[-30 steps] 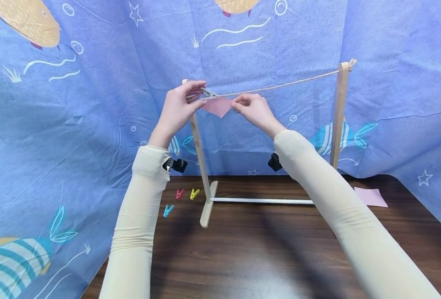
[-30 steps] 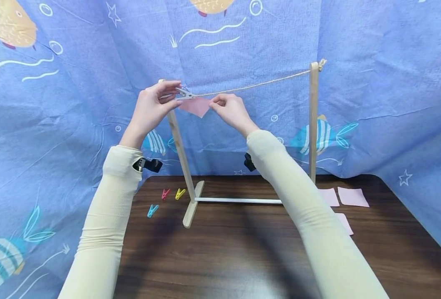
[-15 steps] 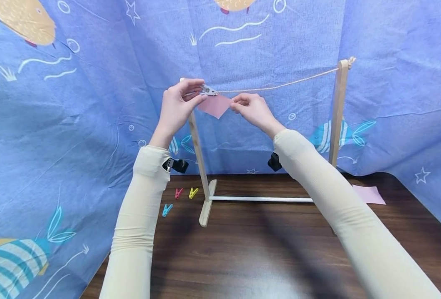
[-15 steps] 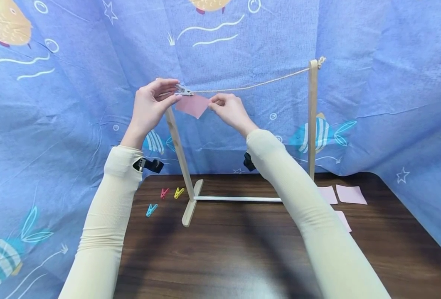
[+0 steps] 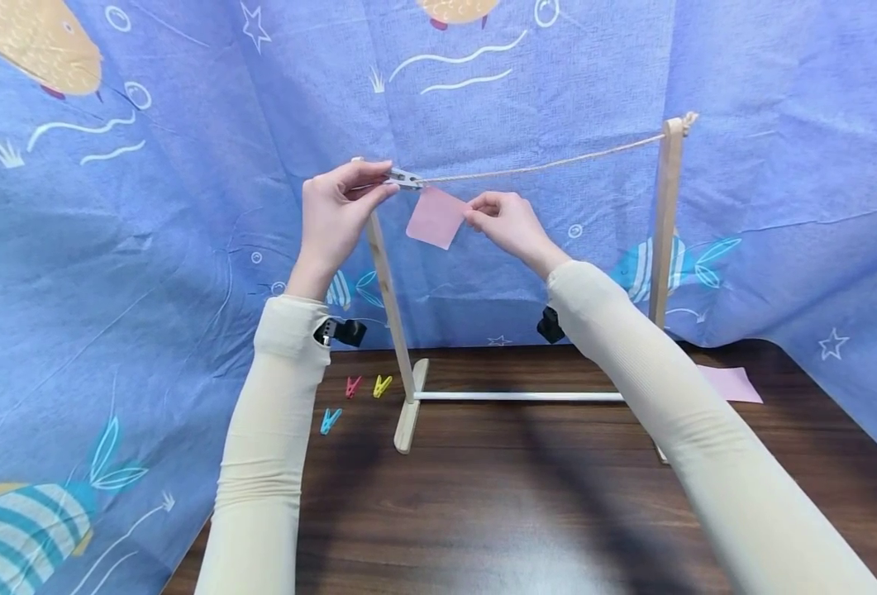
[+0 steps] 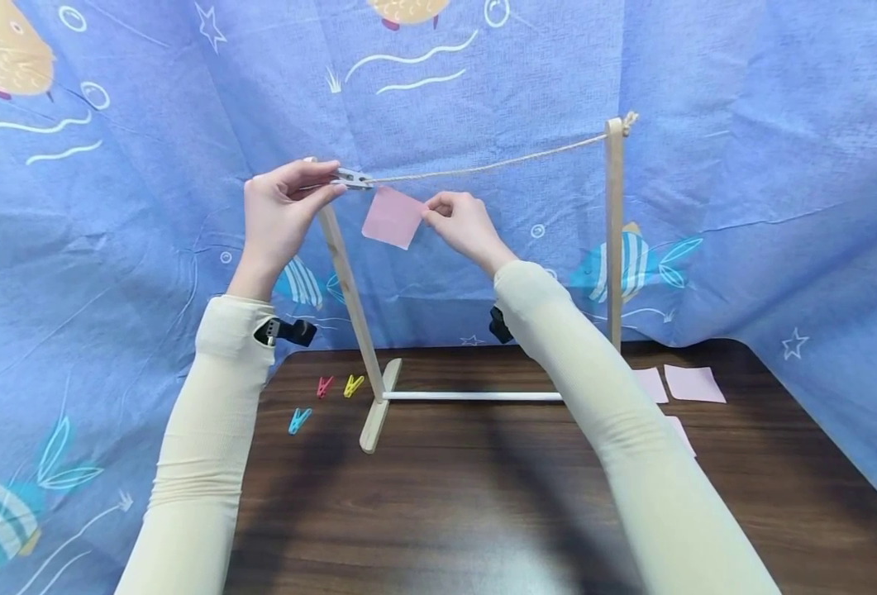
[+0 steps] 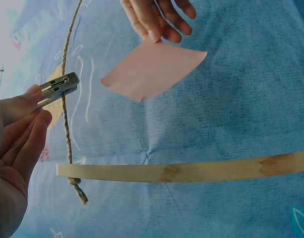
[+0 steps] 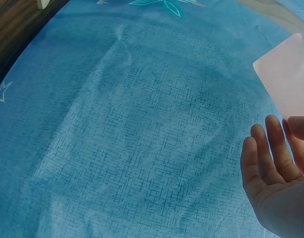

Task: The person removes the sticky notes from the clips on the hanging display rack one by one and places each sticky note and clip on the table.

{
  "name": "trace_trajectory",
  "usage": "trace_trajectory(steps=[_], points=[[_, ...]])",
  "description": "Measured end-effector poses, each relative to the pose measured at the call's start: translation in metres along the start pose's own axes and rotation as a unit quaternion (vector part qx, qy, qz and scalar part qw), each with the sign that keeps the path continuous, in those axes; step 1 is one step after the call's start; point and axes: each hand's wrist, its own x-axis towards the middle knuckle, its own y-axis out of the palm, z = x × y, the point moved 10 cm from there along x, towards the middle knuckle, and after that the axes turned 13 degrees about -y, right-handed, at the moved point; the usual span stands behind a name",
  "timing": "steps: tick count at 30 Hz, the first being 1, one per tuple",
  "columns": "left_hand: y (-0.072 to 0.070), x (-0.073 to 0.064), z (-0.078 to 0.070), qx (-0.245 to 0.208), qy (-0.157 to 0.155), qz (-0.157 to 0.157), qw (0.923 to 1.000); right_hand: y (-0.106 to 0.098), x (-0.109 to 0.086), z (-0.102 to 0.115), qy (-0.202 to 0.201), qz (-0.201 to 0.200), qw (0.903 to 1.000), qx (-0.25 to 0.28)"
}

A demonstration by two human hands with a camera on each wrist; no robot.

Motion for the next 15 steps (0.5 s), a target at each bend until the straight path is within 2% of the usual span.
trace_trajectory(steps=[6,15], points=[[-0.008,-0.004,-0.005,0.010,0.017,-0.013,0.9997,-0.002,-0.002,-0.001,-0.004,-0.002,0.9999,-0.011],[-0.021,-0.006,0.002,-0.025,0.004,-0.039,0.9989,-0.003,-0.006,-0.007,-0.001,0.001,0.9999,-0.014]])
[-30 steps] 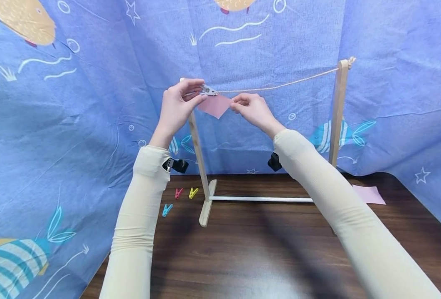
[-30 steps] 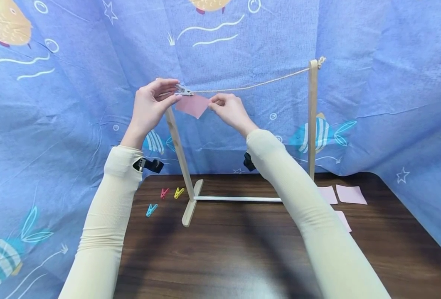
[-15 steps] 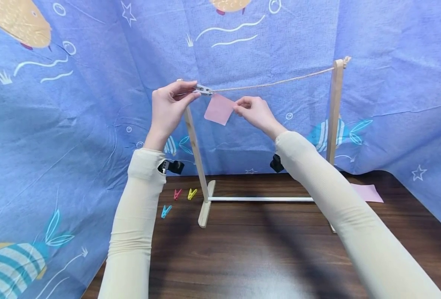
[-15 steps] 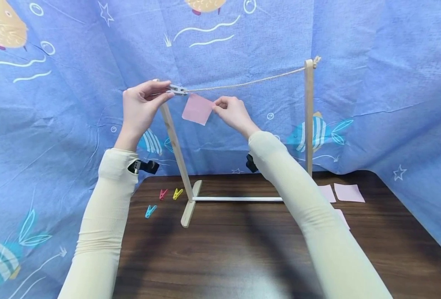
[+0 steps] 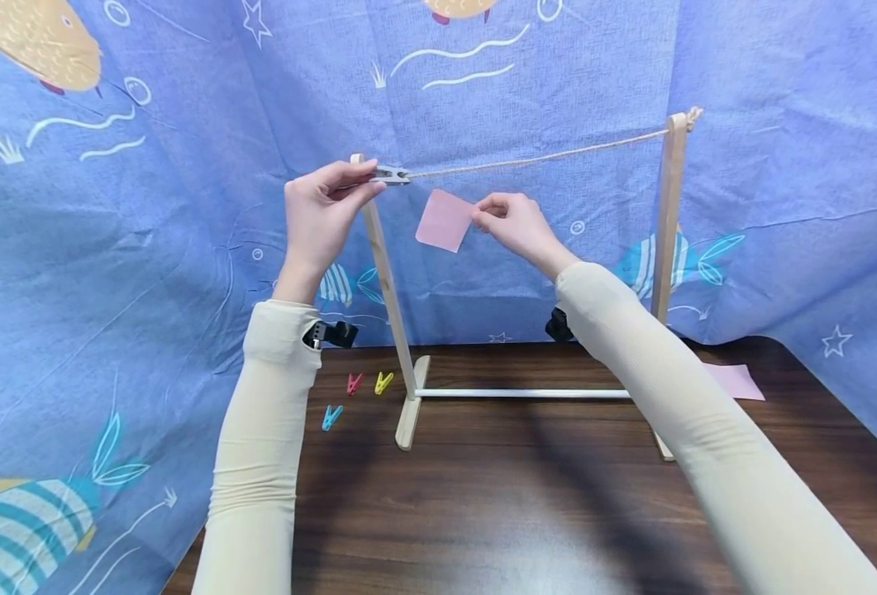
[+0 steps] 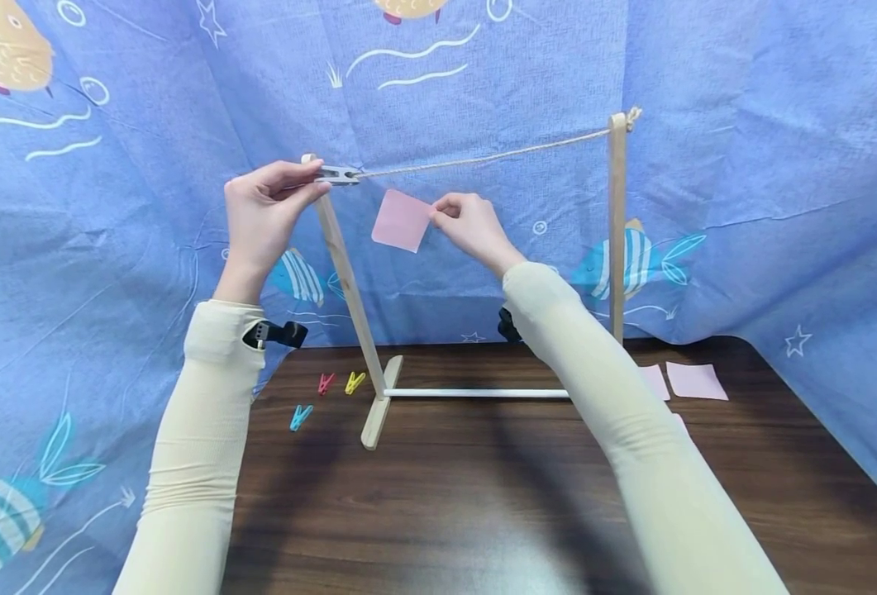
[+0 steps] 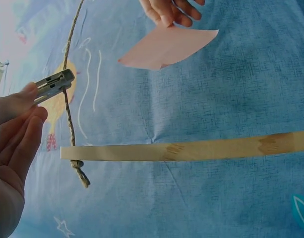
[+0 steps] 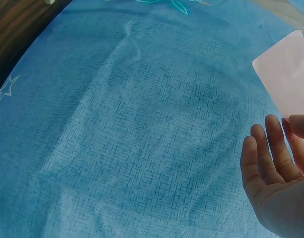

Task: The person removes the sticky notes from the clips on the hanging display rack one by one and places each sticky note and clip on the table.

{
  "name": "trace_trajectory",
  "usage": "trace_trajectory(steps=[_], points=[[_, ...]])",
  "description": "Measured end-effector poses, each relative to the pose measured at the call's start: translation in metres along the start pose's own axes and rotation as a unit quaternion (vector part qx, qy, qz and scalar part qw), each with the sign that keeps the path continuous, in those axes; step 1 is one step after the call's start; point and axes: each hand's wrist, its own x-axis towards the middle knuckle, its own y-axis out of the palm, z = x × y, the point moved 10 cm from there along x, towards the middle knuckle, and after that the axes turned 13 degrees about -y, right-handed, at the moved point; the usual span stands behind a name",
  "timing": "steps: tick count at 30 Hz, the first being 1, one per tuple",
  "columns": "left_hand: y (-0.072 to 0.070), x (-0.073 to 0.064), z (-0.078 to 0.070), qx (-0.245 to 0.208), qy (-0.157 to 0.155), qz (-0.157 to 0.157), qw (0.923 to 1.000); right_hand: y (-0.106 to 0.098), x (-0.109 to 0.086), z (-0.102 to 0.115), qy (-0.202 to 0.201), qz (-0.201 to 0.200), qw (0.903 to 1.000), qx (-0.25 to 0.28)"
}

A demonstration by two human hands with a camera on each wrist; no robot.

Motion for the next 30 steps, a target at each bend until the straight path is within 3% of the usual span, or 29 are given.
trace_trajectory(steps=[8,13,16,22,24,30], points=[[-0.004,0.004,0.003,-0.017,-0.007,-0.031,0.9993,-0.008,-0.005,-0.006,0.000,0.000,1.0000,-0.001],[-0.008,0.005,0.013,-0.084,-0.033,-0.038,0.9951,-0.012,-0.010,-0.010,0.005,-0.002,0.9998,-0.018],[-0.012,0.006,0.021,-0.137,-0.055,-0.042,0.9881,-0.013,-0.012,-0.011,0.003,-0.002,0.9998,-0.020],[-0.022,0.006,0.035,-0.246,-0.092,-0.074,0.9620,-0.013,-0.016,-0.013,-0.001,-0.002,0.9997,-0.023],[-0.022,0.004,0.037,-0.263,-0.097,-0.073,0.9571,-0.012,-0.016,-0.013,-0.001,-0.002,0.9997,-0.022],[0.001,-0.002,0.031,-0.223,-0.109,-0.018,0.9686,-0.015,-0.016,-0.016,0.005,-0.016,0.9998,-0.014]])
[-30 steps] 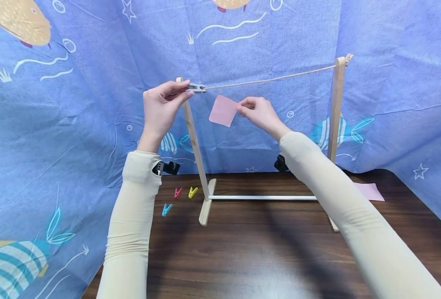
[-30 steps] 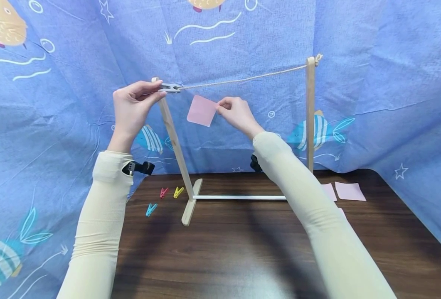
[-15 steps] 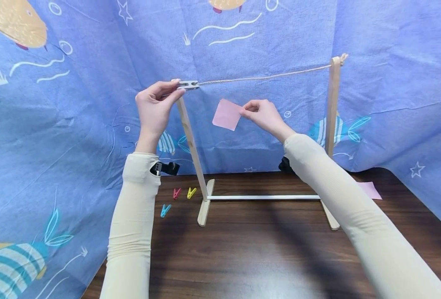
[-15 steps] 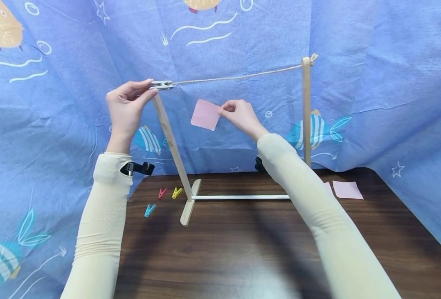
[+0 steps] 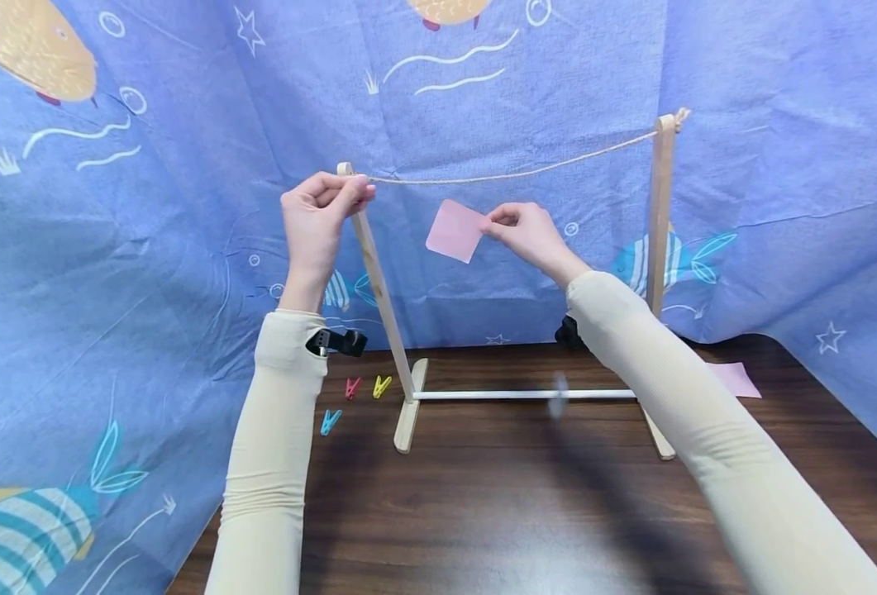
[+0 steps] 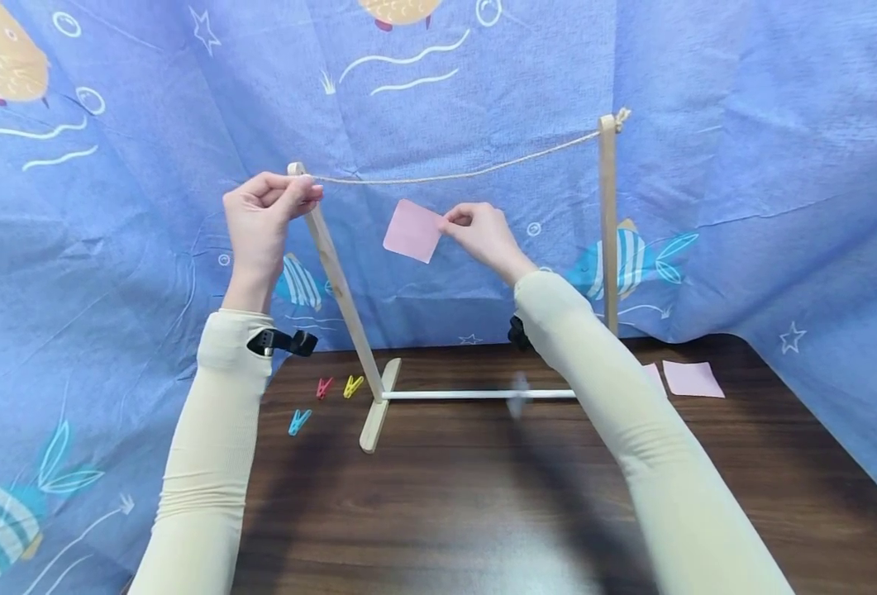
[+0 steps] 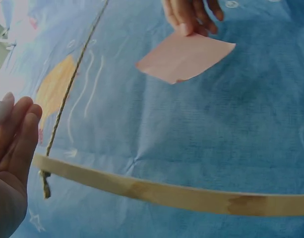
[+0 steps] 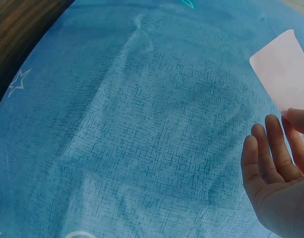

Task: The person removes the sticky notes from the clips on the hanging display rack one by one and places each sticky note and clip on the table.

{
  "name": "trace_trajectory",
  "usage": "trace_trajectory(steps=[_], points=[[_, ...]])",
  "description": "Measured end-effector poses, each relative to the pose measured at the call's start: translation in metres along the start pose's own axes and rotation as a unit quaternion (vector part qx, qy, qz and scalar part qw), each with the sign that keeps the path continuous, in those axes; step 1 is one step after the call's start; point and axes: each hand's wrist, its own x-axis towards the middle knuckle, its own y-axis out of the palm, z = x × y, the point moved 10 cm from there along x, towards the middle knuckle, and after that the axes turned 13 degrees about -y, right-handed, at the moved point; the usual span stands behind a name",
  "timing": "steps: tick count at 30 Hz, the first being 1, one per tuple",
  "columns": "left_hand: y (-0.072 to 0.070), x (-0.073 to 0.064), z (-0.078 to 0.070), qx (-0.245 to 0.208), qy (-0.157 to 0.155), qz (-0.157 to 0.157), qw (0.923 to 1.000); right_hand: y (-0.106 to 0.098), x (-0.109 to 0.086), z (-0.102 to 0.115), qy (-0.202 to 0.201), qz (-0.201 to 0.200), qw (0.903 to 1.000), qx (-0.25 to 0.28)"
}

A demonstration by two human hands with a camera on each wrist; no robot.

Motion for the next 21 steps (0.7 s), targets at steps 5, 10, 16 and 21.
trace_trajectory(steps=[5,10,16,21], points=[[0.015,-0.004,0.014,0.051,-0.008,0.033,0.9982,-0.005,-0.002,-0.007,0.007,0.002,1.0000,-0.005],[0.024,-0.010,0.016,0.083,-0.011,0.047,0.9954,-0.015,-0.006,-0.015,0.017,0.006,0.9998,-0.006],[0.029,-0.018,0.009,0.093,-0.014,0.055,0.9941,-0.026,-0.011,-0.023,0.020,0.007,0.9998,-0.007],[0.024,-0.012,0.027,0.091,-0.027,0.058,0.9938,-0.031,-0.016,-0.029,0.027,0.008,0.9995,-0.014]])
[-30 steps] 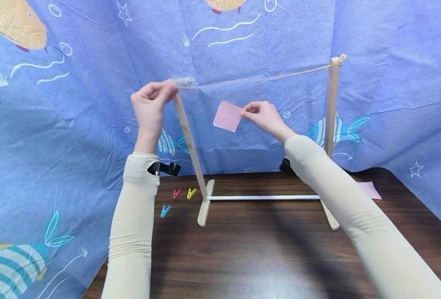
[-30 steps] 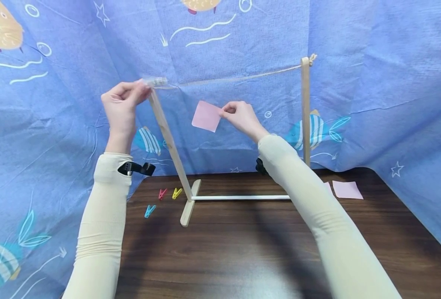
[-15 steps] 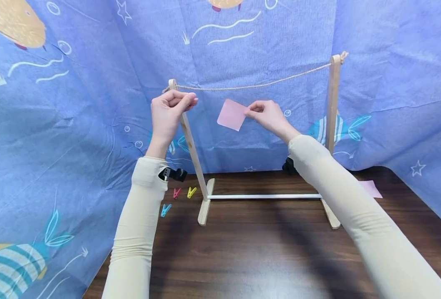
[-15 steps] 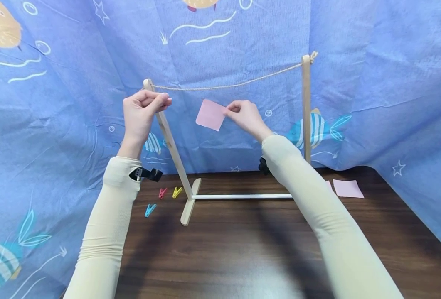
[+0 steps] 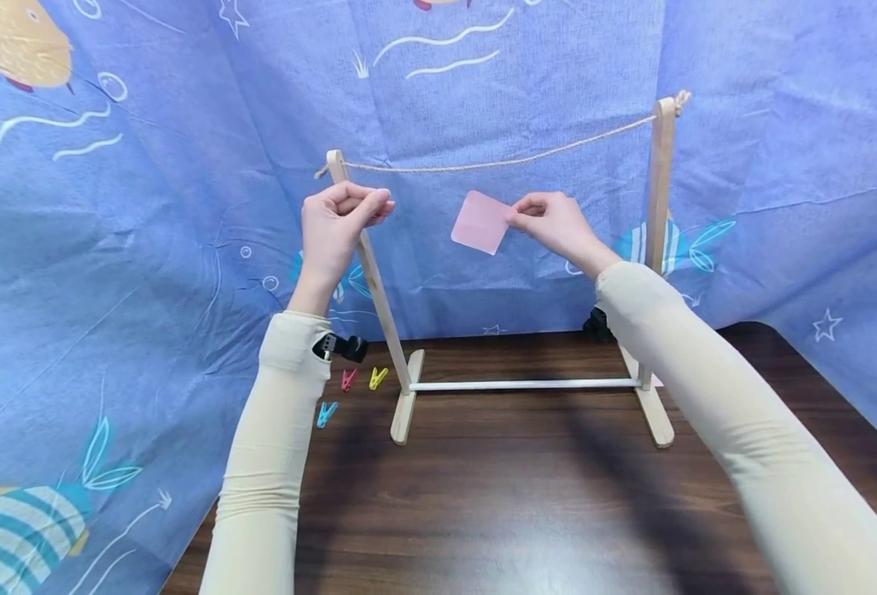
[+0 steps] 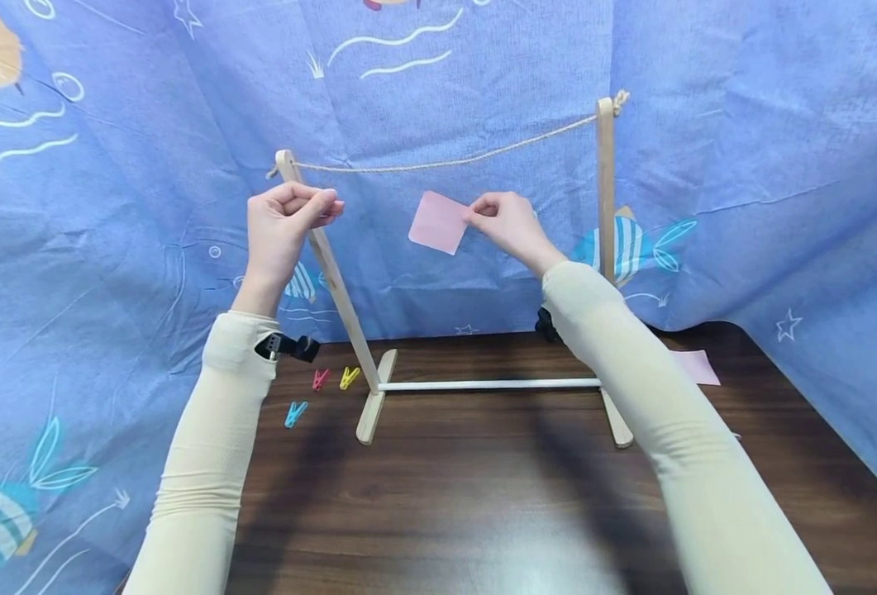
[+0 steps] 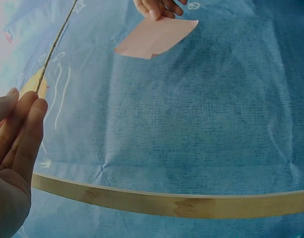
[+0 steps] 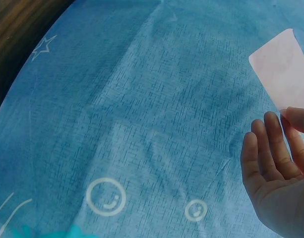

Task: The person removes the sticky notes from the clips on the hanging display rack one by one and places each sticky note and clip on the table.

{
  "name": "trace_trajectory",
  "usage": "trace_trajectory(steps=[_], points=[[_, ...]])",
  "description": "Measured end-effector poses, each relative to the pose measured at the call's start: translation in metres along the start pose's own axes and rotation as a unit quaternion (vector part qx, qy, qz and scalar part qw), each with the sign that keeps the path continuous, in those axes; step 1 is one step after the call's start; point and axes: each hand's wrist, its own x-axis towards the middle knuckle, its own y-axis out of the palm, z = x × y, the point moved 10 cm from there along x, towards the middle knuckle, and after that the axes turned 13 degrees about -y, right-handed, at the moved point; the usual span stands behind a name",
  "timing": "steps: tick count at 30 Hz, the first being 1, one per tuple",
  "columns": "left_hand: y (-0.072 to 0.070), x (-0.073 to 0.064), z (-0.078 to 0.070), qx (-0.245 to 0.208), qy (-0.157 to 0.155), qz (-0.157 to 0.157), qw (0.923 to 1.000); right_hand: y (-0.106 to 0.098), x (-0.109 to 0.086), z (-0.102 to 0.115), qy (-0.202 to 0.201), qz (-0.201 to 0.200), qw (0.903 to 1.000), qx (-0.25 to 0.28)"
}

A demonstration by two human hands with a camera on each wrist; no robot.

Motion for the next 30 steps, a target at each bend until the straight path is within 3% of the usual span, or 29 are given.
trace_trajectory(steps=[5,14,24,30], points=[[0.001,0.003,0.012,0.009,-0.011,0.009,0.9998,-0.006,-0.005,-0.003,0.005,0.001,1.0000,-0.006],[0.006,-0.002,0.018,0.018,-0.025,0.025,0.9992,-0.016,-0.023,0.001,-0.001,0.020,0.9995,-0.025],[0.009,-0.005,0.029,0.028,-0.038,0.041,0.9981,-0.049,-0.045,0.013,-0.019,0.005,0.9980,-0.061],[0.018,-0.008,0.035,0.034,-0.036,0.062,0.9968,-0.068,-0.065,0.017,-0.026,0.001,0.9965,-0.080]])
